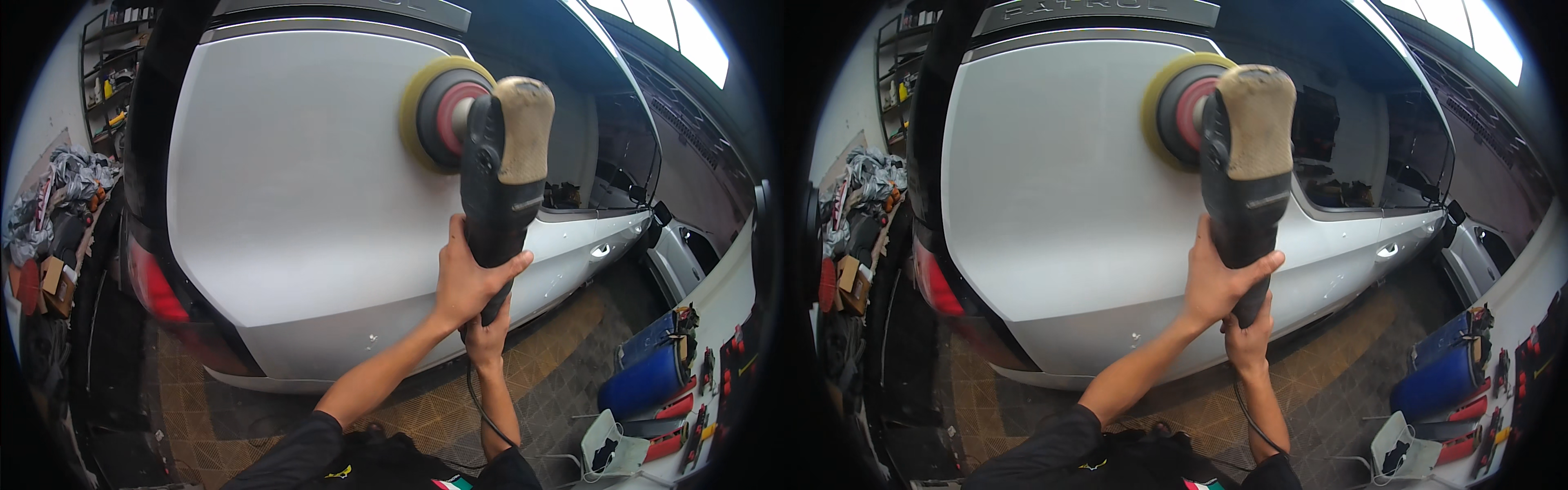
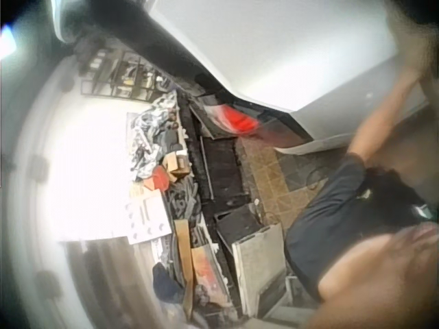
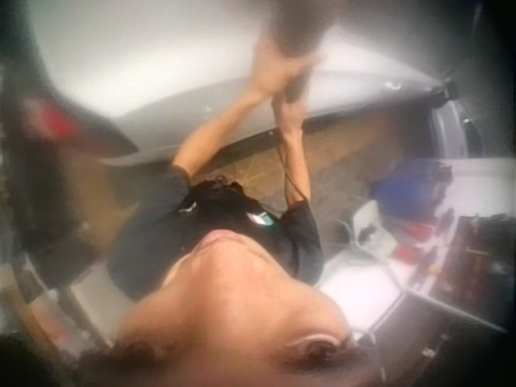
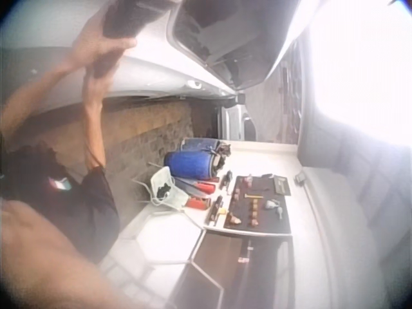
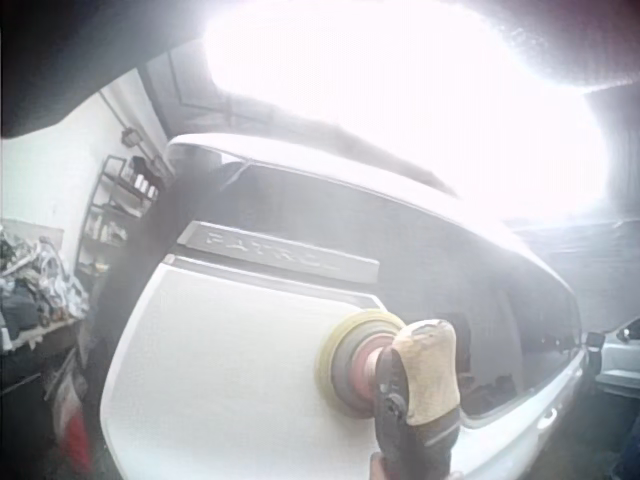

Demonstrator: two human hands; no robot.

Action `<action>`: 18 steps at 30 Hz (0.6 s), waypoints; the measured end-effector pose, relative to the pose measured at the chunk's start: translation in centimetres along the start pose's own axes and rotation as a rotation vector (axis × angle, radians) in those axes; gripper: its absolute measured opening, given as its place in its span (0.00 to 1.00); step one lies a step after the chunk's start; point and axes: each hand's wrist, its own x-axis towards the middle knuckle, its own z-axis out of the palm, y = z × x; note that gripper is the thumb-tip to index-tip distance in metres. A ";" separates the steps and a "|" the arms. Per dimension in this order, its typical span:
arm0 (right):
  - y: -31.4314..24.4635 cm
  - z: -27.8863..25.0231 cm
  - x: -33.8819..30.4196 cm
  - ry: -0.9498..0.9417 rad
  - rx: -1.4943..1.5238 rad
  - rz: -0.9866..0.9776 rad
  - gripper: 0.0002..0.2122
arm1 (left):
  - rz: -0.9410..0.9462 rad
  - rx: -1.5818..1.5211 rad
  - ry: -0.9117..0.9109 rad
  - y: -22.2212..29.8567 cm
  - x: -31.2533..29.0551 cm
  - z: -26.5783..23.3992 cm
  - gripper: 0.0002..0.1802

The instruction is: The person uses a rotary polisher with a foam pad to buff the rear quarter panel of a white car. The operator moves the tool in circular motions across the vehicle's surface, focusing on the area near the taillight and the lower bodywork.

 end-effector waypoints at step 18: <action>-10.8 12.2 -1.5 -0.252 -0.186 -0.088 0.39 | 0.176 -0.182 0.103 8.9 -0.8 -14.4 0.34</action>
